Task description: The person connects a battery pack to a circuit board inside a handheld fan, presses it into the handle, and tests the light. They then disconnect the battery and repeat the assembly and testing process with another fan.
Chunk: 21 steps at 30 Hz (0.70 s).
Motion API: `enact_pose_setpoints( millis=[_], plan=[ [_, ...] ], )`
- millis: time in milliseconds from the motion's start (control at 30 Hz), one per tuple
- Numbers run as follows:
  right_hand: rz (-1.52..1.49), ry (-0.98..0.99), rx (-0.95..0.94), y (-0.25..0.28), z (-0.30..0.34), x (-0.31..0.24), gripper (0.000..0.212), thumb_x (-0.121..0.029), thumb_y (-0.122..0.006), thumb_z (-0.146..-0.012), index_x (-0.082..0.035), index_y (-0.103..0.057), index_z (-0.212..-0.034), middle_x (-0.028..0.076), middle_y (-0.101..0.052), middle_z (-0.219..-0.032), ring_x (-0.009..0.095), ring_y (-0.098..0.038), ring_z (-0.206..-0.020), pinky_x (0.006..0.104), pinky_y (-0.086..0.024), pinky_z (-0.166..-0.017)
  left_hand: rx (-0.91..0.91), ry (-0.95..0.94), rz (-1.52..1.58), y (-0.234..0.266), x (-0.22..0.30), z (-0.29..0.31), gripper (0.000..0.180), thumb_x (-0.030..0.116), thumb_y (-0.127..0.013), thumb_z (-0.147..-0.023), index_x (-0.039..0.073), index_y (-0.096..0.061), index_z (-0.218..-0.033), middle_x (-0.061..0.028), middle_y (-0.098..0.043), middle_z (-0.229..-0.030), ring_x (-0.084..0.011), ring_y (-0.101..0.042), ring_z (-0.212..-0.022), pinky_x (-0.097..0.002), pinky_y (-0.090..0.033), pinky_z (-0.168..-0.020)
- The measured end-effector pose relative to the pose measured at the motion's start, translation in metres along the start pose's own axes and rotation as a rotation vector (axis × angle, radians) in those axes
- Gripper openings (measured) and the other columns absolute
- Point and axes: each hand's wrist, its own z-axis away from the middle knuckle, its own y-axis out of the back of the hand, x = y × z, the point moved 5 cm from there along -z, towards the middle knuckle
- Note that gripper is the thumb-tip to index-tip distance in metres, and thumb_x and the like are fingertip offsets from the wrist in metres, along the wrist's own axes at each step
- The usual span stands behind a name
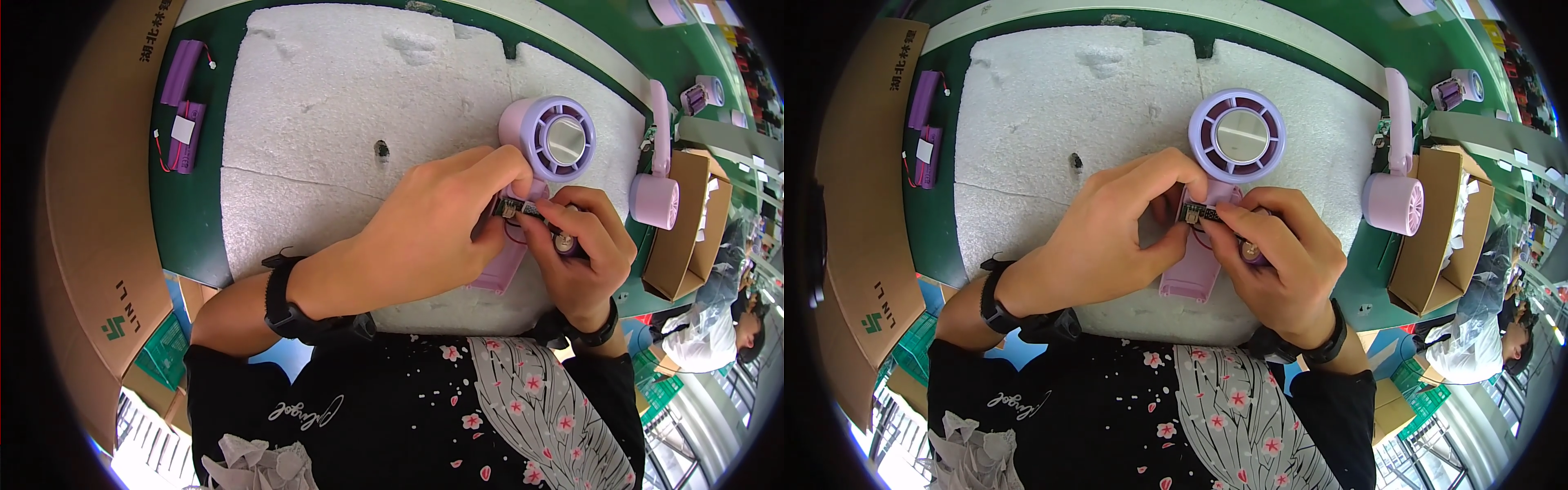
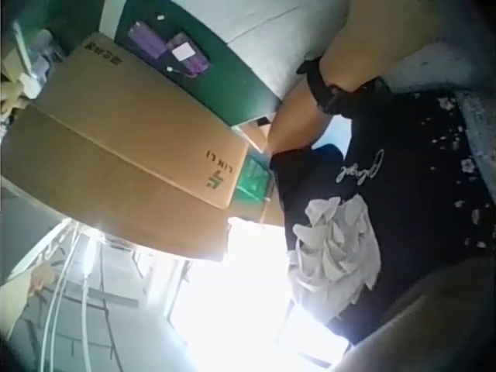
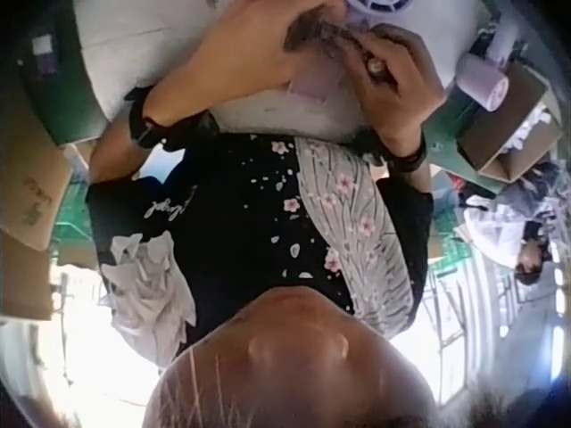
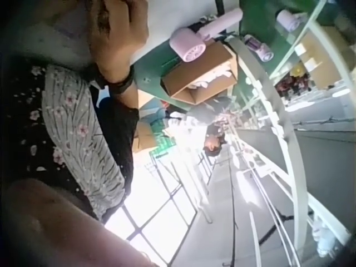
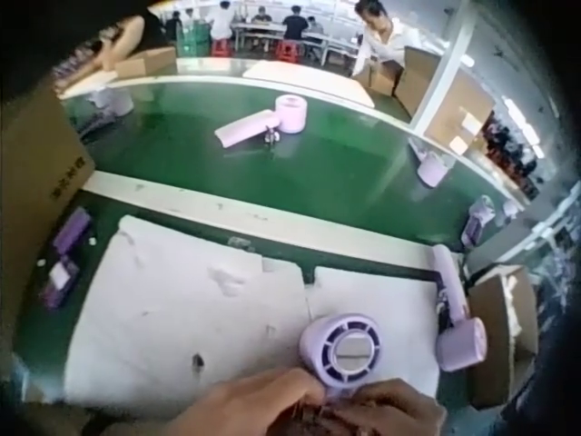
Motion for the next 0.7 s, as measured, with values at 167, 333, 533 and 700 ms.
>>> enact_pose_setpoints(
  millis=[167, 333, 533, 700],
  plan=[
    [0.007, 0.002, 0.000, -0.0001, -0.0005, -0.0005, 0.024, 0.001, -0.086, -0.068, -0.003, -0.073, -0.088, 0.009, -0.066, -0.087, 0.015, -0.065, -0.063, 0.0248, -0.051, -0.054, 0.000, 0.000, -0.001, -0.0010, -0.0009, 0.0001, 0.032, -0.008, -0.067, -0.075, 0.005, -0.055, -0.102, -0.0078, -0.062, -0.087, -0.0191, -0.064, -0.072, -0.0314, -0.051, -0.065],
    [0.015, 0.017, -0.004, -0.0002, -0.0012, -0.0020, 0.024, 0.001, -0.086, -0.069, -0.002, -0.072, -0.089, 0.009, -0.066, -0.087, 0.015, -0.064, -0.063, 0.0247, -0.051, -0.054, -0.017, 0.018, 0.015, -0.0015, -0.0022, 0.0008, 0.032, -0.007, -0.066, -0.076, 0.005, -0.055, -0.104, -0.0079, -0.062, -0.088, -0.0196, -0.064, -0.072, -0.0315, -0.051, -0.065],
    [0.027, 0.001, -0.021, -0.0010, -0.0016, -0.0019, 0.023, 0.000, -0.086, -0.070, -0.002, -0.072, -0.088, 0.009, -0.066, -0.087, 0.015, -0.064, -0.062, 0.0251, -0.050, -0.053, -0.094, 0.037, 0.151, 0.0051, -0.0028, -0.0029, 0.031, -0.007, -0.066, -0.079, 0.004, -0.059, -0.107, -0.0089, -0.066, -0.092, -0.0219, -0.066, -0.075, -0.0310, -0.053, -0.068],
    [0.019, -0.026, 0.001, -0.0023, -0.0020, 0.0037, 0.023, -0.002, -0.085, -0.070, -0.002, -0.070, -0.087, 0.009, -0.066, -0.086, 0.018, -0.064, -0.064, 0.0266, -0.050, -0.055, -0.088, -0.023, 0.098, 0.0075, -0.0038, -0.0069, 0.025, -0.007, -0.065, -0.084, 0.003, -0.068, -0.107, -0.0117, -0.070, -0.097, -0.0255, -0.071, -0.086, -0.0320, -0.056, -0.073]
  ],
)
